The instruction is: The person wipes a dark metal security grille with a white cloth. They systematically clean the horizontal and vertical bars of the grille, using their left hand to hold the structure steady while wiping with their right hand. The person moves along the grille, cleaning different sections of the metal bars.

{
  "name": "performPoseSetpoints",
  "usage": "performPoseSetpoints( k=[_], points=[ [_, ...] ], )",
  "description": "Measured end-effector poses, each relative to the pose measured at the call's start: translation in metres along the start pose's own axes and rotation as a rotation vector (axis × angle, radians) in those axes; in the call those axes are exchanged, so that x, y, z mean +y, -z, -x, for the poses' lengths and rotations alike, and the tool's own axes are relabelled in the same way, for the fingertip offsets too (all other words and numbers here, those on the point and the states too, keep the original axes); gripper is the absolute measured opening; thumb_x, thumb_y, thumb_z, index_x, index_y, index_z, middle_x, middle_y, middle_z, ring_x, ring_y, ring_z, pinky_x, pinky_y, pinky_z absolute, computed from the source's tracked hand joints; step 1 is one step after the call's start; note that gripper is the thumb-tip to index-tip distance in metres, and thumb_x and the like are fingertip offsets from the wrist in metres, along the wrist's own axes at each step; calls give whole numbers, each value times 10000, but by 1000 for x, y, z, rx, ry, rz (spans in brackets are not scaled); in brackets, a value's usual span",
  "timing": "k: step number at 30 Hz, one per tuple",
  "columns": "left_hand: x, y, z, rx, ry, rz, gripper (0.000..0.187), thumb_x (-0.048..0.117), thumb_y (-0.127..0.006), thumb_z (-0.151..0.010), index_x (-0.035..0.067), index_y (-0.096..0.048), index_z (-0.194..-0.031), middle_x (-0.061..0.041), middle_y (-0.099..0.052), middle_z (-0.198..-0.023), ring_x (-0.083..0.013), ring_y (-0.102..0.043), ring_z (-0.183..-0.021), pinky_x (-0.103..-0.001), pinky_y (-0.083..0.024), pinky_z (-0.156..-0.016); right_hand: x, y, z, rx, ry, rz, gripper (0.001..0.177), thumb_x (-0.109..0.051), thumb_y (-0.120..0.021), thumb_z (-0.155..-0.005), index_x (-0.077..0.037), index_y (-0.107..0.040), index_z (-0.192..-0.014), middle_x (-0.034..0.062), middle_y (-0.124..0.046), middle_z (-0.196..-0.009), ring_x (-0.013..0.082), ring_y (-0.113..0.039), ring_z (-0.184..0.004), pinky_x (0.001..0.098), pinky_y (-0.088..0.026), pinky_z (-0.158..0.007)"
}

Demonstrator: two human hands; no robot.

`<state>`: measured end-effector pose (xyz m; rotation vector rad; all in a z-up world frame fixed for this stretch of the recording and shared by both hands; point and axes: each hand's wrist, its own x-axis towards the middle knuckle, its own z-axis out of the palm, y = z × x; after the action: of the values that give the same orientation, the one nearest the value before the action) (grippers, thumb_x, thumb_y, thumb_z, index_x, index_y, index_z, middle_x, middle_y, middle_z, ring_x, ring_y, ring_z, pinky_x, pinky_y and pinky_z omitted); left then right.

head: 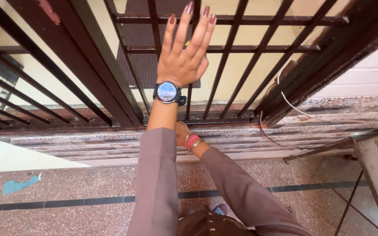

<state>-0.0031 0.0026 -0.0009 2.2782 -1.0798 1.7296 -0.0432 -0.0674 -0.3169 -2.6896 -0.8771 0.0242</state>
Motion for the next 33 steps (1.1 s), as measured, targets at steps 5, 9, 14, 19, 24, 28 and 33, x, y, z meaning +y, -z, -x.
performPoseSetpoints(
  k=[5, 9, 14, 19, 24, 28, 33],
  points=[
    [-1, -3, -3, 14, 4, -25, 696, 68, -512, -895, 44, -442, -1587, -85, -351, -1692, -368, -295, -1559, -561, -196, -1313, 21, 29, 43, 31, 30, 71, 457, -174, -595, -897, -75, -569, -1342, 157, -663, -1192, 332, -660, -1035, 498, -515, -840],
    [0, -1, -2, 3, 9, -31, 692, 71, -514, -902, 45, -442, -1590, -82, -356, -1695, -364, -298, -1561, -561, -199, -1310, 58, 53, 87, 162, 83, 278, 647, -104, -550, -793, -99, -472, -1435, 318, -564, -1427, 328, -669, -998, 459, -517, -724],
    [0, -1, -2, -3, 13, -41, 691, 76, -516, -910, 50, -437, -1596, -78, -355, -1699, -359, -295, -1564, -558, -199, -1315, 111, 75, 144, -183, -284, 207, 486, -263, -478, -1026, -109, -444, -1485, 139, -670, -1108, 287, -664, -961, 471, -490, -872],
    [2, -2, -3, -4, 10, -46, 696, 79, -513, -889, 39, -446, -1580, -93, -377, -1680, -371, -302, -1554, -564, -195, -1303, 139, 69, 189, 249, -126, 350, 452, -295, -547, -964, -5, -555, -1310, 172, -656, -1119, 318, -618, -1038, 454, -457, -951],
    [2, -1, -2, -22, 25, -38, 676, 90, -512, -912, 55, -450, -1584, -86, -392, -1675, -360, -311, -1555, -558, -194, -1307, 134, 86, 202, 126, -271, 345, 451, -357, -549, -992, -33, -598, -1302, 164, -641, -1191, 333, -604, -1100, 438, -443, -1002],
    [2, 0, -4, 5, 13, -20, 674, 117, -519, -933, 56, -458, -1602, -92, -404, -1657, -367, -320, -1545, -563, -197, -1300, 136, 97, 202, 229, -230, 347, 516, -389, -545, -967, 38, -588, -1253, 265, -476, -1517, 361, -593, -1126, 449, -443, -941],
    [1, 2, -6, -17, 20, -42, 647, 124, -517, -948, 53, -461, -1589, -92, -409, -1660, -365, -332, -1542, -557, -199, -1301, 138, 70, 172, 459, -224, 321, 699, -425, -542, -973, 105, -491, -1426, 298, -401, -1535, 432, -439, -1414, 498, -376, -1121]
  ],
)
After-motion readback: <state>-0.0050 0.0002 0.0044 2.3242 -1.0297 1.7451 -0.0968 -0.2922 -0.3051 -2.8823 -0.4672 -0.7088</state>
